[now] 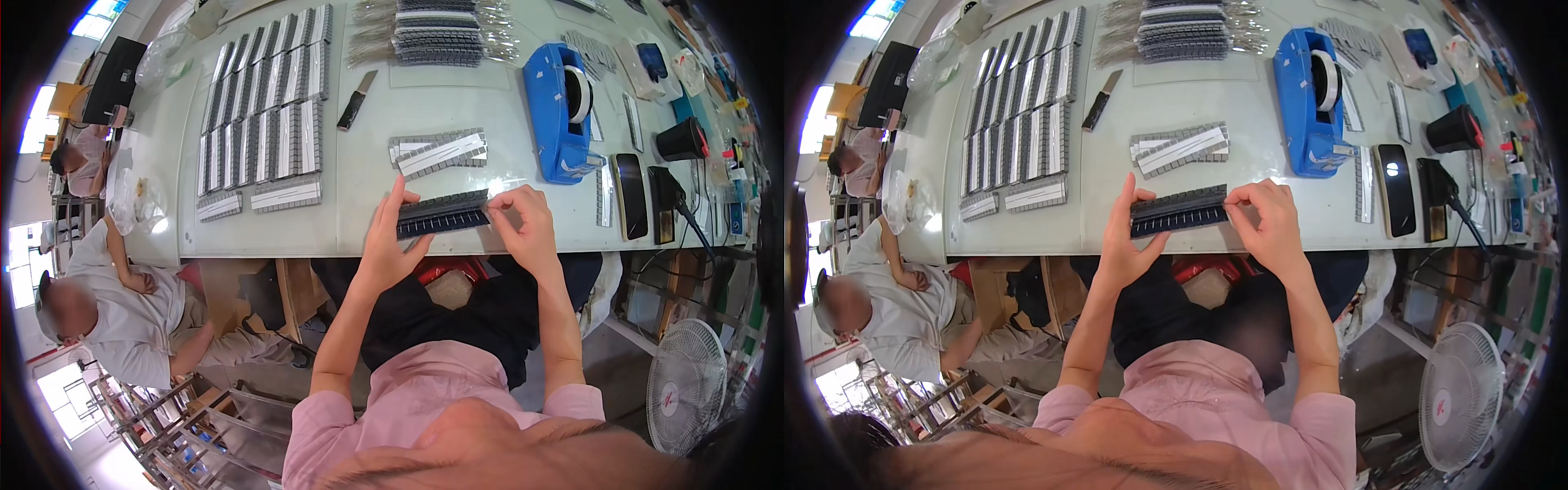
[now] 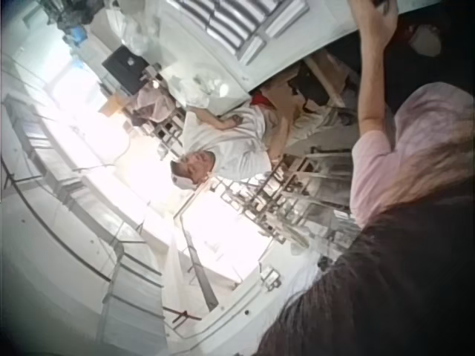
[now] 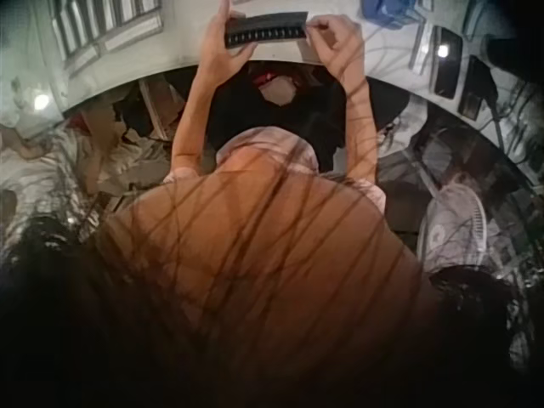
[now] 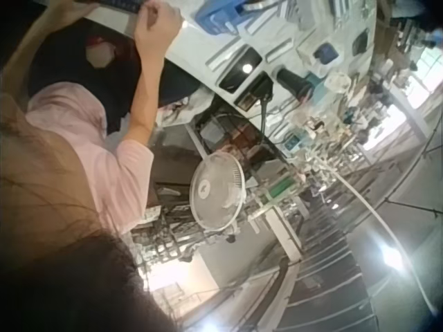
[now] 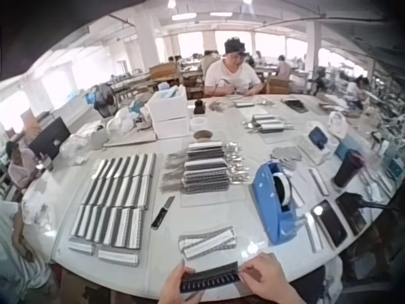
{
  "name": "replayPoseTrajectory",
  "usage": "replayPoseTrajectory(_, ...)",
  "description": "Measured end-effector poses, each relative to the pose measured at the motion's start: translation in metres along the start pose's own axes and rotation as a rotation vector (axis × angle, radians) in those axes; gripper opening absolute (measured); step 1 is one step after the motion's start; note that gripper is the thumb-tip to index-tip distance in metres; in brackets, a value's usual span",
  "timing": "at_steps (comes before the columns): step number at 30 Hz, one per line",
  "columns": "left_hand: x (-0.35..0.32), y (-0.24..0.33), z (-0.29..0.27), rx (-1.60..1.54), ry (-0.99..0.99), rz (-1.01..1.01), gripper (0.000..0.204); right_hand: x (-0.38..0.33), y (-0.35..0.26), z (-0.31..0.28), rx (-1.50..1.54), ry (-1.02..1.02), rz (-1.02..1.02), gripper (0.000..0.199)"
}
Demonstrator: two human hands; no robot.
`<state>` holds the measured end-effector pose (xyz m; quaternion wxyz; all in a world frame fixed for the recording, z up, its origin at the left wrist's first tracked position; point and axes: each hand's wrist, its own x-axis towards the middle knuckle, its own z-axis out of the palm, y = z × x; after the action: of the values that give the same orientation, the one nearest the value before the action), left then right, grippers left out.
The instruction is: The person is assembling small metallic strips into plastic component trays at a workbench.
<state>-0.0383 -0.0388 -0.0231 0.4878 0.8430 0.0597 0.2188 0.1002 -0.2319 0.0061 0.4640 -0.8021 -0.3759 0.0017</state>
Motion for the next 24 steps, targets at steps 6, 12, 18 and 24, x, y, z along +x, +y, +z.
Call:
replayPoseTrajectory(6, 0.0, 0.001, 0.002, -0.033, 0.014, -0.023, 0.089, -0.002, 0.006, 0.004, -0.048, -0.008, -0.003, 0.008)
replayPoseTrajectory(12, 0.001, 0.003, 0.003, -0.026, 0.027, -0.02, 0.089, 0.001, 0.004, 0.006, -0.047, -0.007, 0.002, 0.007)
replayPoseTrajectory(18, 0.0, 0.002, 0.005, -0.017, 0.039, -0.016, 0.092, -0.004, 0.009, 0.002, 0.014, -0.017, 0.051, 0.022)
replayPoseTrajectory(24, -0.002, 0.004, 0.012, 0.01, 0.097, -0.014, 0.092, -0.012, -0.004, 0.004, -0.098, -0.008, 0.015, 0.045)
